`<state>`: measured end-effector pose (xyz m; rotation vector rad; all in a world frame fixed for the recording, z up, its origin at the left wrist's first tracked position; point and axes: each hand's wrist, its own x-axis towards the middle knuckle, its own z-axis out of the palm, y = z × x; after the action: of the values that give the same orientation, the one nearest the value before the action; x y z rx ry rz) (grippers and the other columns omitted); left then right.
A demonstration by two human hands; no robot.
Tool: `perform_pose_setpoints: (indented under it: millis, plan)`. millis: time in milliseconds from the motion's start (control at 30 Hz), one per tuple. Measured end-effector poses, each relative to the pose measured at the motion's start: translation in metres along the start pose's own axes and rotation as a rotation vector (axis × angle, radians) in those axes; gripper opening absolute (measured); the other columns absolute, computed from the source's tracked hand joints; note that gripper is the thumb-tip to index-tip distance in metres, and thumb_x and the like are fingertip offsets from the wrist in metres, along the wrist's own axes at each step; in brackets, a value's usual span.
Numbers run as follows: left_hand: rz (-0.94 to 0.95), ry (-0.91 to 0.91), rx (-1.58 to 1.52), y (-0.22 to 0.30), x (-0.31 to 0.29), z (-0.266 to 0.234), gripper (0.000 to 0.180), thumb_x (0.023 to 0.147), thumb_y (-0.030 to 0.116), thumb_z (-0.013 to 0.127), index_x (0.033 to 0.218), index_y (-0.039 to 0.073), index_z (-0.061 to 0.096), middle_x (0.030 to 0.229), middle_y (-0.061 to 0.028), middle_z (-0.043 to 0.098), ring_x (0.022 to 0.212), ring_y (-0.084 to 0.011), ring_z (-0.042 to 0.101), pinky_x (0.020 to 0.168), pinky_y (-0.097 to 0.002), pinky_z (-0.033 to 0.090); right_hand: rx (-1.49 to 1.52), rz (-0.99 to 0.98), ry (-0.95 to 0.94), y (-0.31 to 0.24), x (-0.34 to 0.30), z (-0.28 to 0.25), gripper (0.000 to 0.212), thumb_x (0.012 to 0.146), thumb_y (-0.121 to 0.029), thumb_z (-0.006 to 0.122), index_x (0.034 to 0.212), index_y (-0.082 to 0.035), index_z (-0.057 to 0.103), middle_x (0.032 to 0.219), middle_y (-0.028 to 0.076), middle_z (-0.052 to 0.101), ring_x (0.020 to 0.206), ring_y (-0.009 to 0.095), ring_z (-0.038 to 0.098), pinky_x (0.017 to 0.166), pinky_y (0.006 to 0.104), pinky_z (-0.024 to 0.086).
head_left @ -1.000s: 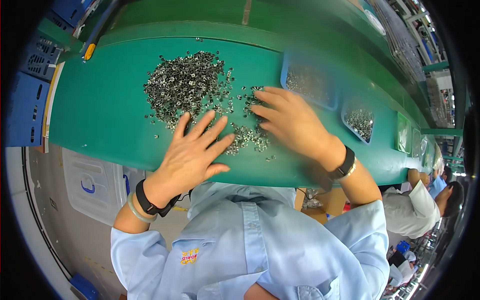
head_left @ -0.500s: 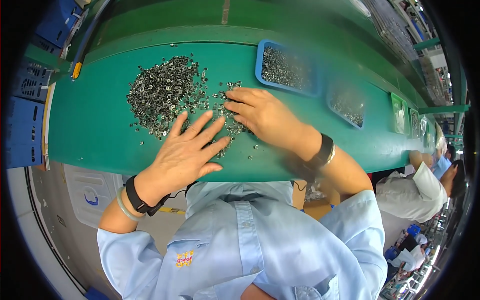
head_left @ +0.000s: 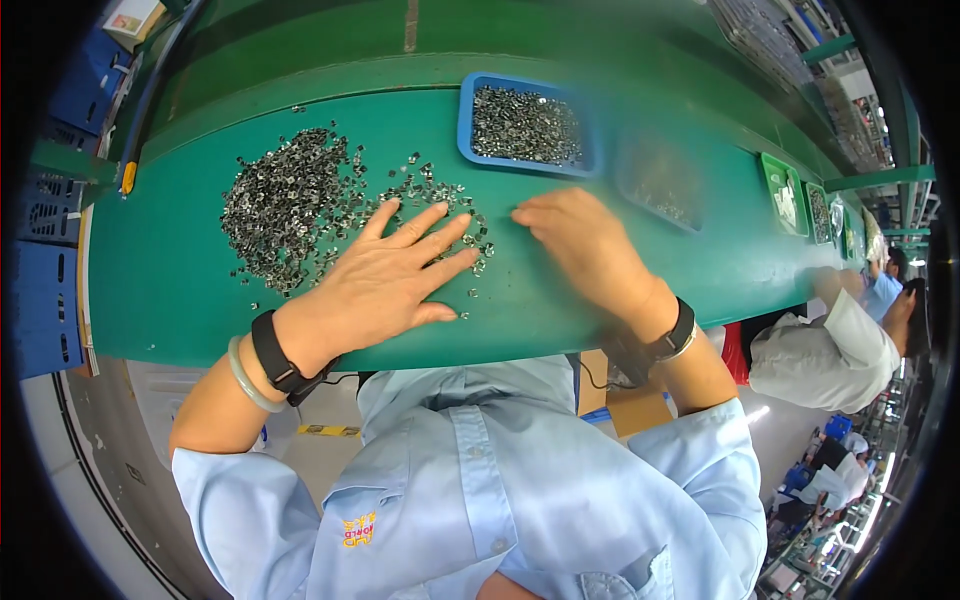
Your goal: The person sorts small metal components by hand, picking them up from a pile, inspecting them, and placing them into a blue plastic tray. This process is repeated for several components, handling them one at a time.
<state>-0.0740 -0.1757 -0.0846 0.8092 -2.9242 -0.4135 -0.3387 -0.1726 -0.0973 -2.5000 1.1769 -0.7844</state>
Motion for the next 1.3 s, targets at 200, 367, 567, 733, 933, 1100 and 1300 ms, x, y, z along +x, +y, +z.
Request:
perform_pose_setpoints:
  millis: [200,367,567,733,933,1100,1300]
  plan:
    - [-0.089,-0.002,0.083,0.007,0.008,-0.013,0.058,0.076,0.040,0.065,0.126,0.013,0.050,0.139,-0.0098,0.038,0.131,-0.0277,0.032,0.105,-0.0530,0.024,-0.190,0.190,0.013,0.008,-0.004,-0.001,0.023,0.074,-0.006,0.064,0.097,-0.005,0.063,0.089,0.009,0.059,0.086,0.028,0.055,0.076,0.0373,0.046]
    - [0.016,-0.086,0.026,0.029,0.003,0.000,0.058,0.074,0.038,0.066,0.124,0.014,0.051,0.139,-0.0102,0.037,0.130,-0.0286,0.032,0.104,-0.0530,0.023,-0.163,0.181,-0.031,0.013,-0.005,0.006,0.022,0.075,-0.010,0.065,0.097,-0.008,0.064,0.086,0.007,0.057,0.084,0.027,0.054,0.075,0.0368,0.046]
    - [-0.094,0.058,0.019,0.029,0.001,-0.008,0.048,0.075,0.030,0.067,0.118,0.011,0.055,0.136,-0.0114,0.041,0.129,-0.0293,0.033,0.103,-0.0513,0.025,-0.057,0.219,0.004,0.013,-0.012,0.001,0.016,0.076,-0.012,0.065,0.091,-0.008,0.063,0.086,0.006,0.057,0.083,0.027,0.054,0.074,0.0368,0.046]
    - [-0.128,0.236,-0.242,0.044,-0.005,-0.008,0.031,0.078,0.017,0.065,0.107,0.006,0.060,0.125,-0.0127,0.051,0.120,-0.0302,0.043,0.098,-0.0461,0.034,-0.080,0.084,-0.070,0.008,-0.006,0.001,0.013,0.076,-0.012,0.065,0.088,-0.008,0.062,0.085,0.006,0.057,0.083,0.026,0.055,0.073,0.0366,0.045]
    - [-0.313,0.337,-0.796,0.063,-0.007,0.000,0.024,0.077,0.008,0.064,0.100,0.003,0.061,0.113,-0.0128,0.057,0.107,-0.0307,0.052,0.090,-0.0419,0.040,0.092,0.131,-0.031,0.005,-0.010,0.002,0.012,0.076,-0.010,0.065,0.087,-0.009,0.062,0.083,0.006,0.057,0.082,0.026,0.055,0.072,0.0361,0.045]
    - [-0.373,0.468,-0.504,0.063,-0.006,0.018,0.025,0.074,0.008,0.067,0.097,0.006,0.060,0.110,-0.0125,0.056,0.102,-0.0296,0.051,0.086,-0.0417,0.040,0.078,0.190,0.047,-0.003,-0.018,-0.001,0.011,0.076,-0.009,0.065,0.087,-0.009,0.062,0.082,0.006,0.057,0.081,0.026,0.054,0.070,0.0359,0.045]
    - [-0.169,0.350,0.033,0.056,-0.005,0.034,0.030,0.071,0.008,0.067,0.099,0.009,0.059,0.111,-0.0130,0.054,0.104,-0.0293,0.050,0.085,-0.0413,0.040,0.004,0.160,0.042,-0.007,-0.024,0.011,0.013,0.076,-0.009,0.065,0.088,-0.010,0.063,0.083,0.005,0.056,0.081,0.027,0.054,0.070,0.0360,0.045]
